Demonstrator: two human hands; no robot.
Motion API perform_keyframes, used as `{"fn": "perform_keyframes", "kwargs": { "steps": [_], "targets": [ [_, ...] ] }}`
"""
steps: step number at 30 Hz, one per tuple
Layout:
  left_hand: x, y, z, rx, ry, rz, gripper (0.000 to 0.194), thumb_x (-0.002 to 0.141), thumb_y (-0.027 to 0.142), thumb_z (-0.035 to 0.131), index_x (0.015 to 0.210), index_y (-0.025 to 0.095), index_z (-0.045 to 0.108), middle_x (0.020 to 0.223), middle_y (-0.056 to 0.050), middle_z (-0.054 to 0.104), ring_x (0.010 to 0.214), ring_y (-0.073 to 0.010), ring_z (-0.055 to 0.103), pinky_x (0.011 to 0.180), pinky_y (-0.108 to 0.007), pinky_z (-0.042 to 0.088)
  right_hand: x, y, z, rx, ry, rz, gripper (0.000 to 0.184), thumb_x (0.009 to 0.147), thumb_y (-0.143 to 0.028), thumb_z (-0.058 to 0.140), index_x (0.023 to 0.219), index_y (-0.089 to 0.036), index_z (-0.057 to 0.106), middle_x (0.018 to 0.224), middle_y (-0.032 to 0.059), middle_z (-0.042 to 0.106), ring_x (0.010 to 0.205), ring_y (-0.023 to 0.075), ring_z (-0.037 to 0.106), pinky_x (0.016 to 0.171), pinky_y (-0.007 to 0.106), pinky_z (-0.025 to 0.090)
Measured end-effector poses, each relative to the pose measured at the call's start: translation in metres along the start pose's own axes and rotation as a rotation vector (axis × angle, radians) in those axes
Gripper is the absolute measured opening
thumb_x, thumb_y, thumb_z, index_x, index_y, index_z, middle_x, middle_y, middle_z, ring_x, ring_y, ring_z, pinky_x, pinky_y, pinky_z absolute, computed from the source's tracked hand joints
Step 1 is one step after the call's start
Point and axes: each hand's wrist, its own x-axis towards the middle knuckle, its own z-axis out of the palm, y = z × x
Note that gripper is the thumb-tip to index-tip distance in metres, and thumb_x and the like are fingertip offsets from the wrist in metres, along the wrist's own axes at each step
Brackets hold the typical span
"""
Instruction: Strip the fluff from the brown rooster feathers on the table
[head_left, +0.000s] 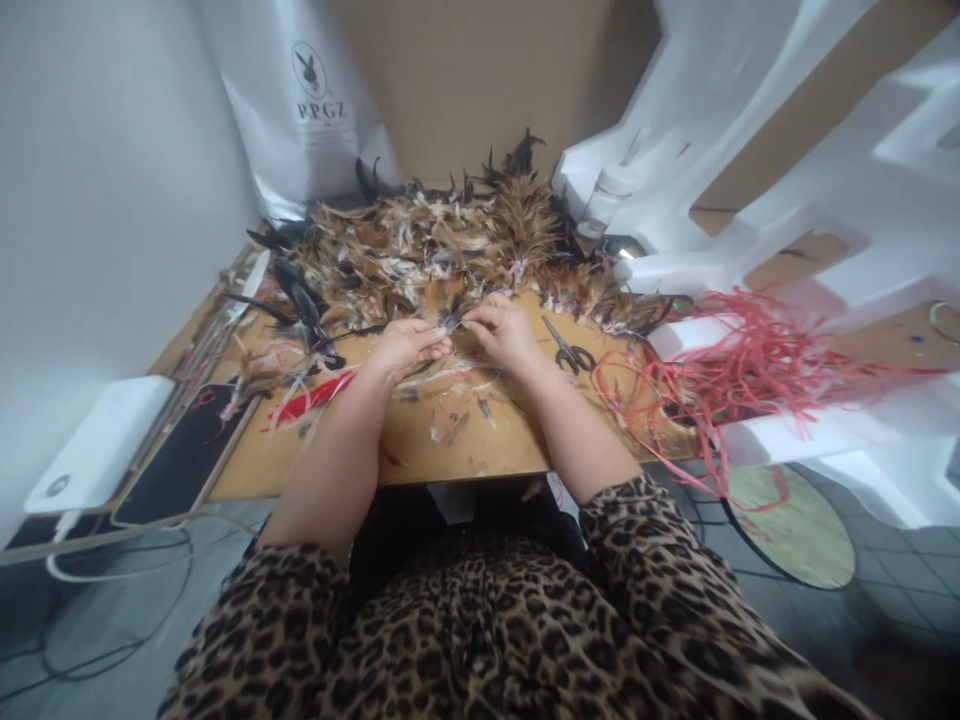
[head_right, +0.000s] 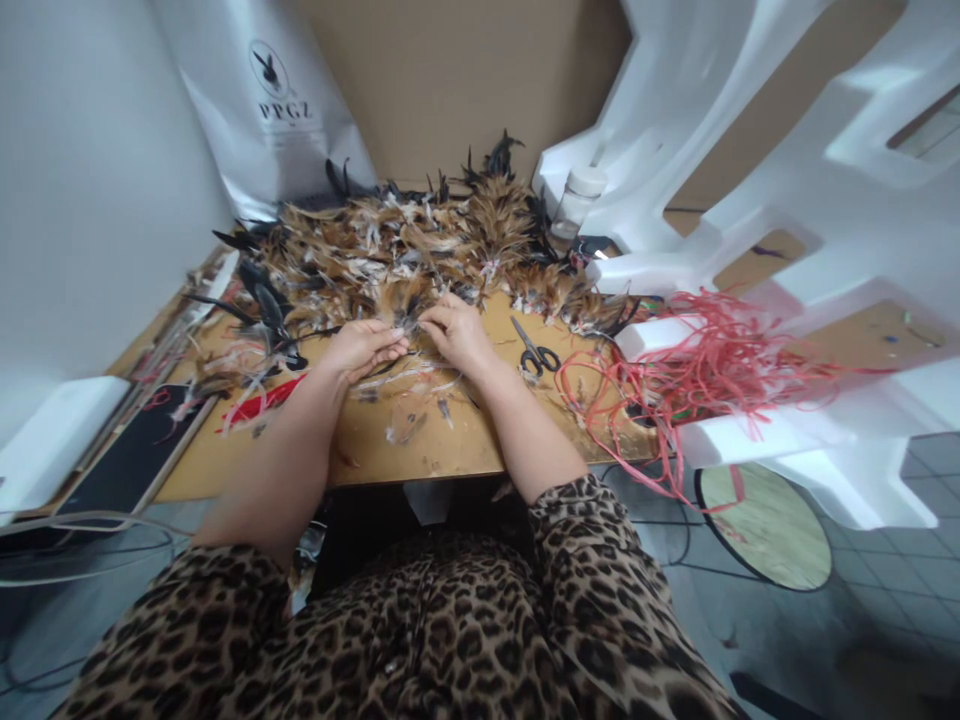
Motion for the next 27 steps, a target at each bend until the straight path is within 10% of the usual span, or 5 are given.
{"fn": "perform_keyframes", "kwargs": {
  "steps": [14, 27],
  "targets": [
    [0.001, -0.002, -0.001, 0.291, -0.068, 0.028, 0.018, 0.066, 0.023, 0.071, 0.062, 0.007, 0.064, 0.062, -0.010, 0.067, 0.053, -0.0115, 0.063, 0.054, -0.020, 0.050, 0.000, -0.008, 0.002, -0.127, -0.087, -0.032, 0.026, 0.086, -0.027, 0.044, 0.082, -0.015, 0.066, 0.077, 0.0060, 0.053, 0.075, 0.0147, 0.048, 0.071, 0.027, 0.038],
    [-0.001, -0.007, 0.004, 0.611, -0.387, 0.046, 0.020, 0.070, 0.023, 0.066, 0.057, 0.008, 0.063, 0.051, -0.007, 0.063, 0.044, -0.0130, 0.059, 0.046, -0.023, 0.049, 0.049, -0.049, -0.021, -0.158, -0.679, -0.076, 0.014, 0.072, -0.016, 0.053, 0.067, -0.011, 0.065, 0.068, 0.0032, 0.057, 0.062, 0.0096, 0.044, 0.062, 0.024, 0.032]
  ]
}}
